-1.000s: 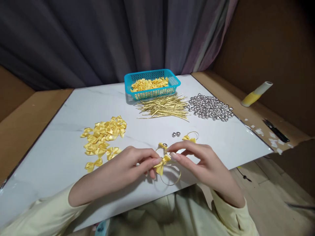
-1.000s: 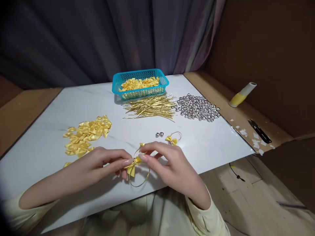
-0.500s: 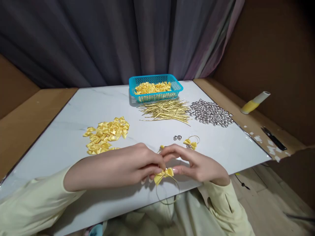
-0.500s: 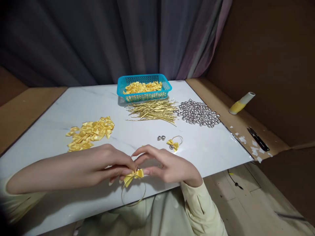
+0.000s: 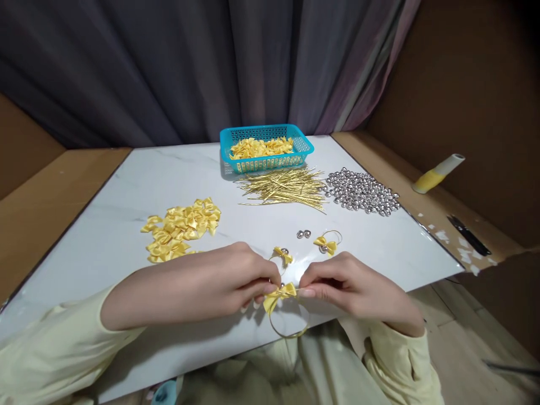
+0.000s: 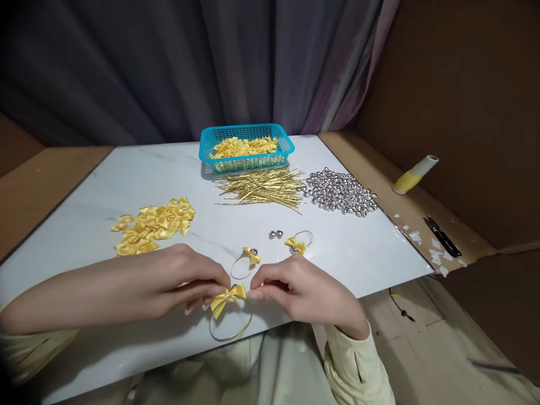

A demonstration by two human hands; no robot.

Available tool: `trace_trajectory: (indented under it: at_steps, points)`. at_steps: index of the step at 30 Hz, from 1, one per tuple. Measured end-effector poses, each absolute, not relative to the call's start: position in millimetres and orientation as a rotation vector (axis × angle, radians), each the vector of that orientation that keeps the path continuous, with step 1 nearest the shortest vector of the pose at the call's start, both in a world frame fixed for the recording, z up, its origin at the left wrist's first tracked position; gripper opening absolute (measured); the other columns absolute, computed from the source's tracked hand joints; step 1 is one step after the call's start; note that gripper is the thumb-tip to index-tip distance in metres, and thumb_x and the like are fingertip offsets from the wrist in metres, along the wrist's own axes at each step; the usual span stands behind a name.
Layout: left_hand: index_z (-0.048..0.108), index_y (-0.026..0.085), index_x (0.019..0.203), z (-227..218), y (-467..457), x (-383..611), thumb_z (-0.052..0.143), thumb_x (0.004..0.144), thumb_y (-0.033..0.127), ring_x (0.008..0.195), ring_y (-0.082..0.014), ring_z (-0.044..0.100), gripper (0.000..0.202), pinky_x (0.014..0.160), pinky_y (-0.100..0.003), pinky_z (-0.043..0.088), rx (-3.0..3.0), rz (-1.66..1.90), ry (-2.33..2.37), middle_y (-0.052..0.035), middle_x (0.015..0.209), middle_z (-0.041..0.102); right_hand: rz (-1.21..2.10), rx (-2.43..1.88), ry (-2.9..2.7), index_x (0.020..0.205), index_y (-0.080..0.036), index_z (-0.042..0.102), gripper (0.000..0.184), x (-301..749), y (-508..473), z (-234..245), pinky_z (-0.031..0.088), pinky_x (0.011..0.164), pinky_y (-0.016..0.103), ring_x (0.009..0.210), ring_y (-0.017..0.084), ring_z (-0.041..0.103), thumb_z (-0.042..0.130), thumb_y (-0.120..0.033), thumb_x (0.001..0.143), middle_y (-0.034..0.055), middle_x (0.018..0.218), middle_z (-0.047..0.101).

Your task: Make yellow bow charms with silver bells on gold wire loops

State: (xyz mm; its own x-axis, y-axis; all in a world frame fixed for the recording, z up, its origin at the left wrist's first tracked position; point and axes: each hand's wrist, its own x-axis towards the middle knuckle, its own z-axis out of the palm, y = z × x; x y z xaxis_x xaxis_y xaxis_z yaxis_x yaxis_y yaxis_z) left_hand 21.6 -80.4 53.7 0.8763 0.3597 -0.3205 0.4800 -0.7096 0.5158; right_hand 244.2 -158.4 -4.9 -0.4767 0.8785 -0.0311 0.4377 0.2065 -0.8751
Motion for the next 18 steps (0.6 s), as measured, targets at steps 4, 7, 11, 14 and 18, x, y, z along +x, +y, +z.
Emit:
trace_trajectory:
  at_steps: [4, 7, 11, 14, 18]
  points:
    - [0.066, 0.030, 0.094, 50.7, -84.0, 20.1, 0.046, 0.095, 0.021, 0.072, -0.0113, 0.064, 0.022, 0.059, -0.017, 0.042, 2.393, -0.206, 0.623, 0.0040, 0.081, 0.069, 1.201, -1.249, -1.975, 0.083, -0.017, 0.066, 0.020, 242.1, -166.6, -5.0, 0.032, 0.053, 0.021, 0.055, 0.008, 0.043, 0.054, -0.029, 0.093, -0.0029, 0.063, 0.054]
    - [0.067, 0.029, 0.099, 48.6, -87.4, 19.7, 0.045, 0.096, 0.024, 0.076, -0.0126, 0.065, 0.022, 0.063, -0.019, 0.043, 2.390, -0.163, 0.627, 0.0030, 0.083, 0.070, 1.237, -1.265, -1.875, 0.075, -0.017, 0.062, 0.029, 236.9, -168.9, -4.9, 0.030, 0.051, 0.022, 0.053, 0.008, 0.038, 0.050, -0.034, 0.095, -0.0044, 0.058, 0.046]
    - [0.068, 0.028, 0.102, 45.6, -90.0, 20.8, 0.046, 0.097, 0.026, 0.075, -0.0131, 0.065, 0.023, 0.064, -0.020, 0.043, 2.411, -0.089, 0.631, 0.0025, 0.081, 0.071, 1.292, -1.328, -1.690, 0.063, -0.018, 0.050, 0.040, 229.2, -167.0, -5.0, 0.026, 0.048, 0.022, 0.051, 0.008, 0.031, 0.049, -0.041, 0.095, -0.0062, 0.054, 0.034]
    - [0.068, 0.026, 0.096, 44.0, -90.5, 22.4, 0.046, 0.096, 0.024, 0.067, -0.0112, 0.064, 0.022, 0.060, -0.019, 0.041, 2.413, -0.058, 0.618, 0.0032, 0.076, 0.070, 1.339, -1.349, -1.658, 0.069, -0.017, 0.057, 0.034, 225.9, -165.3, -6.5, 0.023, 0.047, 0.022, 0.052, 0.008, 0.031, 0.057, -0.043, 0.091, -0.0062, 0.055, 0.038]
    - [0.065, 0.026, 0.100, 43.2, -90.3, 22.8, 0.044, 0.098, 0.026, 0.062, -0.0104, 0.062, 0.021, 0.056, -0.019, 0.040, 2.392, 0.009, 0.651, 0.0043, 0.072, 0.067, 1.410, -1.312, -1.625, 0.077, -0.017, 0.058, 0.031, 225.0, -165.6, -10.2, 0.022, 0.045, 0.021, 0.049, 0.007, 0.030, 0.055, -0.043, 0.092, -0.0069, 0.054, 0.037]
